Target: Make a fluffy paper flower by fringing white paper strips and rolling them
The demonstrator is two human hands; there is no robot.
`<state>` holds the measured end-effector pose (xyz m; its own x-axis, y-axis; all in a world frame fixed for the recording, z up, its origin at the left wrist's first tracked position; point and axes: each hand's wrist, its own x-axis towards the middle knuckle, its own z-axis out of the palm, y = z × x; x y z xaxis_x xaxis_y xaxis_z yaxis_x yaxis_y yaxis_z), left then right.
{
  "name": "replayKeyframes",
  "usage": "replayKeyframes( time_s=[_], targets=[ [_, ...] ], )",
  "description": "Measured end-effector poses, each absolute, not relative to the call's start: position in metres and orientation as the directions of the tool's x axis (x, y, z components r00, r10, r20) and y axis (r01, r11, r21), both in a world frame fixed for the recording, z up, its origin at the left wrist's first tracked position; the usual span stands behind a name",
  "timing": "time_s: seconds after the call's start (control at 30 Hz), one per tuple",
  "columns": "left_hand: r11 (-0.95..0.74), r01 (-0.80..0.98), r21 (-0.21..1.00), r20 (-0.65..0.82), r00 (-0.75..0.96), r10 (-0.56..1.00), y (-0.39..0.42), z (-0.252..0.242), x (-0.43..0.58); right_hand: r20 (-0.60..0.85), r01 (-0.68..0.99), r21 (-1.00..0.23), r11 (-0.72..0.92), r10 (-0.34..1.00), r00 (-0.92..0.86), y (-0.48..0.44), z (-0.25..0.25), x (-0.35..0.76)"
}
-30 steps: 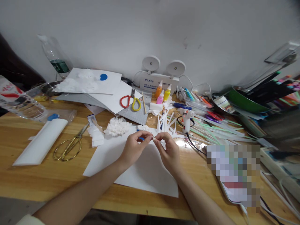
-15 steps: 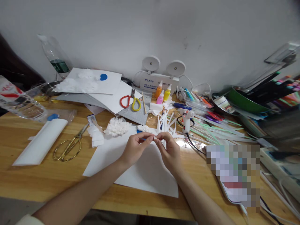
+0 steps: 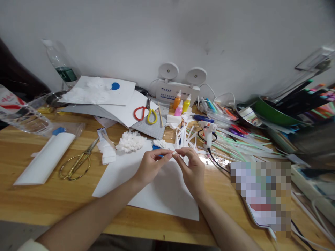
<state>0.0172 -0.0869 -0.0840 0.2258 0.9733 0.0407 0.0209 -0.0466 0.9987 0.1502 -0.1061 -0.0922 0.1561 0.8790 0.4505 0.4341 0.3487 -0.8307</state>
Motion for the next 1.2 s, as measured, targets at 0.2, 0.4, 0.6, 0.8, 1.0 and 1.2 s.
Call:
replayKeyframes(
  time_s=[0.2, 0.4, 0.6, 0.8, 1.0, 1.2],
  targets=[
    [-0.044, 0.037, 0.998, 0.034, 0.242, 0.970, -0.0869, -0.0821, 0.0168, 0.573, 0.543, -0.723, 0.428, 0.810, 0.125, -0.1076, -0.0922, 0.1496],
    [-0.062, 0.087, 0.994, 0.047, 0.166, 0.985, -0.0862, -0.0834, 0.0172, 0.521, 0.493, -0.764, 0.415, 0.848, 0.094, -0.1051, -0.0918, 0.1492],
    [-0.085, 0.135, 0.987, 0.069, 0.119, 0.990, -0.0857, -0.0855, 0.0167, 0.459, 0.417, -0.811, 0.409, 0.888, 0.022, -0.1048, -0.0945, 0.1485],
    [-0.093, 0.144, 0.985, 0.070, 0.156, 0.985, -0.0864, -0.0854, 0.0168, 0.452, 0.397, -0.821, 0.410, 0.892, 0.015, -0.1046, -0.0952, 0.1487],
    [-0.084, 0.106, 0.991, 0.060, 0.218, 0.974, -0.0876, -0.0827, 0.0167, 0.448, 0.383, -0.831, 0.404, 0.893, 0.030, -0.1031, -0.0953, 0.1491],
    [-0.084, 0.069, 0.994, 0.064, 0.243, 0.968, -0.0878, -0.0831, 0.0169, 0.428, 0.368, -0.848, 0.382, 0.903, 0.047, -0.1033, -0.0938, 0.1505]
  ],
)
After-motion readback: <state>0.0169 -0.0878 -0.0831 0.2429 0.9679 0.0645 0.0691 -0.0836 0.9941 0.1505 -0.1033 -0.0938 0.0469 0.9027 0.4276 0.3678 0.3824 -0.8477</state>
